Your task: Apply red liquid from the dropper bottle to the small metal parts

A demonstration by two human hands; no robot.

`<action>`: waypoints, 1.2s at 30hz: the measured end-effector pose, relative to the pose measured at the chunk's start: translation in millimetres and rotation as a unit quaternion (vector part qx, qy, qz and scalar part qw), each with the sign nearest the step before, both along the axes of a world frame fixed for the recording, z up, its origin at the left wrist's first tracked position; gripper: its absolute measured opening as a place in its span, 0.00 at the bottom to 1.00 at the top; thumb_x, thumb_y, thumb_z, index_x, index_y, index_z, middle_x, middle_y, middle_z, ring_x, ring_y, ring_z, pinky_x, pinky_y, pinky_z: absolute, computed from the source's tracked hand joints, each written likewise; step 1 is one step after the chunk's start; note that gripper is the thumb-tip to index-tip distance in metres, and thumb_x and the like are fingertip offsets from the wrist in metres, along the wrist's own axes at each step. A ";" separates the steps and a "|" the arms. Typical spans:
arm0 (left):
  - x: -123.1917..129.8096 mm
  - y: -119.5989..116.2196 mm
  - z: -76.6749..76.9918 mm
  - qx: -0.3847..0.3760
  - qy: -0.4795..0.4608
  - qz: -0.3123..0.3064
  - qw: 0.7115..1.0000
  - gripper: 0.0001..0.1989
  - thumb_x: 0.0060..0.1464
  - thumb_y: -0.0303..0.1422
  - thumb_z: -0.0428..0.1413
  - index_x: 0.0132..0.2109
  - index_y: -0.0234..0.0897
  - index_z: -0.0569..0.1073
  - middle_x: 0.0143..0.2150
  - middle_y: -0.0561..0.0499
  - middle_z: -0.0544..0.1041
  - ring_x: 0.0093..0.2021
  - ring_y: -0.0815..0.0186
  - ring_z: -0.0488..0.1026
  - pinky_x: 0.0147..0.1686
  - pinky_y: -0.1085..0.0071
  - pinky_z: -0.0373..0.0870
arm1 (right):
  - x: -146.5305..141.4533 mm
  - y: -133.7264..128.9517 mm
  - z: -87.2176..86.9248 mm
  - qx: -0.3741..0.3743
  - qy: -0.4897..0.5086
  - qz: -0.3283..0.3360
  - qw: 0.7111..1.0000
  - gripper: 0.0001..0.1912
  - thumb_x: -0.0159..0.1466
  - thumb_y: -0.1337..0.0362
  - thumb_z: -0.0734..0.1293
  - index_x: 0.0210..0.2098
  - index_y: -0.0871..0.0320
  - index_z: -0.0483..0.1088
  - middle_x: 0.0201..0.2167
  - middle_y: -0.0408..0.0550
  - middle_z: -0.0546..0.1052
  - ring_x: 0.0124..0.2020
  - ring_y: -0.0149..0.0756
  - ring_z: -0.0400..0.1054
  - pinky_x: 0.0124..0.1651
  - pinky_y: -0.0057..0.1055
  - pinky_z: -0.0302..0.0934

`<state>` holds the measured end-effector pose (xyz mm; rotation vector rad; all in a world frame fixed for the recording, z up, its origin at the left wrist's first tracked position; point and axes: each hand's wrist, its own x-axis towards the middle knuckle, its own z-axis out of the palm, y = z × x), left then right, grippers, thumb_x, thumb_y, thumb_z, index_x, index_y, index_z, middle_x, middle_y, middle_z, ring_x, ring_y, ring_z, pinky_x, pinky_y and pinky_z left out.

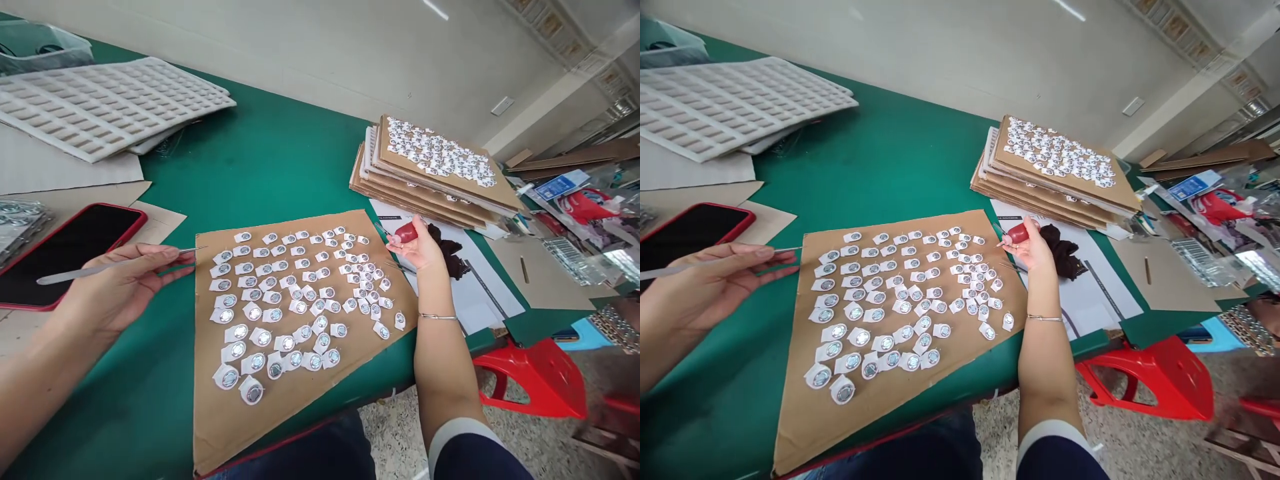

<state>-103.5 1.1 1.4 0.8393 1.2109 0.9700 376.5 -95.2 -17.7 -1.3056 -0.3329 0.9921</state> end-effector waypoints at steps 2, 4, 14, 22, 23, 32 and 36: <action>0.7 0.9 0.8 -0.004 0.001 -0.001 1.000 0.07 0.35 0.25 0.65 0.23 0.36 0.74 0.24 0.55 0.78 0.41 0.59 0.75 0.47 0.57 0.74 | -0.5 -0.8 0.7 -0.004 -0.015 0.016 1.000 0.26 0.43 0.45 0.73 0.33 0.52 0.61 0.22 0.40 0.72 0.25 0.38 0.71 0.32 0.40 0.70; 0.3 2.4 -0.1 -0.005 0.005 -0.013 1.000 0.07 0.35 0.26 0.65 0.24 0.37 0.74 0.25 0.55 0.78 0.42 0.60 0.75 0.47 0.57 0.73 | 0.2 -2.9 2.9 -0.009 -0.027 0.026 0.999 0.28 0.42 0.45 0.73 0.34 0.51 0.61 0.23 0.39 0.71 0.26 0.38 0.72 0.31 0.40 0.70; -2.7 2.8 2.4 -0.010 -0.016 -0.036 0.999 0.06 0.37 0.25 0.64 0.25 0.36 0.73 0.26 0.53 0.78 0.45 0.58 0.73 0.47 0.55 0.72 | 19.4 -11.6 -5.0 -0.021 0.004 0.031 0.999 0.27 0.43 0.48 0.74 0.36 0.50 0.63 0.28 0.43 0.72 0.33 0.46 0.74 0.33 0.47 0.71; -13.0 6.5 4.7 -0.030 -0.014 -0.051 0.998 0.09 0.34 0.26 0.66 0.26 0.35 0.73 0.27 0.51 0.78 0.42 0.58 0.74 0.45 0.56 0.73 | 16.4 -15.8 -6.9 -0.036 0.011 0.037 0.999 0.24 0.44 0.49 0.74 0.32 0.53 0.63 0.25 0.43 0.73 0.30 0.46 0.73 0.31 0.51 0.71; -15.1 7.6 5.0 -0.027 -0.014 -0.051 0.998 0.09 0.34 0.26 0.66 0.26 0.34 0.73 0.27 0.51 0.78 0.42 0.58 0.74 0.44 0.56 0.73 | 13.7 -16.2 -5.8 -0.039 0.005 0.041 0.998 0.24 0.44 0.49 0.74 0.32 0.53 0.63 0.25 0.44 0.73 0.30 0.47 0.73 0.30 0.51 0.71; -43.3 26.3 9.5 -0.028 0.034 -0.083 0.996 0.10 0.37 0.26 0.65 0.28 0.33 0.72 0.26 0.52 0.78 0.38 0.61 0.74 0.43 0.54 0.73 | -16.6 -14.7 9.5 -0.075 -0.035 0.148 0.985 0.22 0.45 0.46 0.73 0.26 0.55 0.64 0.23 0.46 0.72 0.32 0.48 0.73 0.32 0.54 0.70; -51.7 35.4 10.9 -0.051 0.080 -0.090 0.991 0.14 0.32 0.27 0.68 0.29 0.33 0.72 0.27 0.52 0.78 0.38 0.62 0.74 0.43 0.60 0.72 | -27.2 -22.8 13.5 -0.075 -0.030 0.177 0.981 0.24 0.42 0.46 0.74 0.25 0.57 0.64 0.22 0.46 0.72 0.31 0.46 0.72 0.32 0.52 0.70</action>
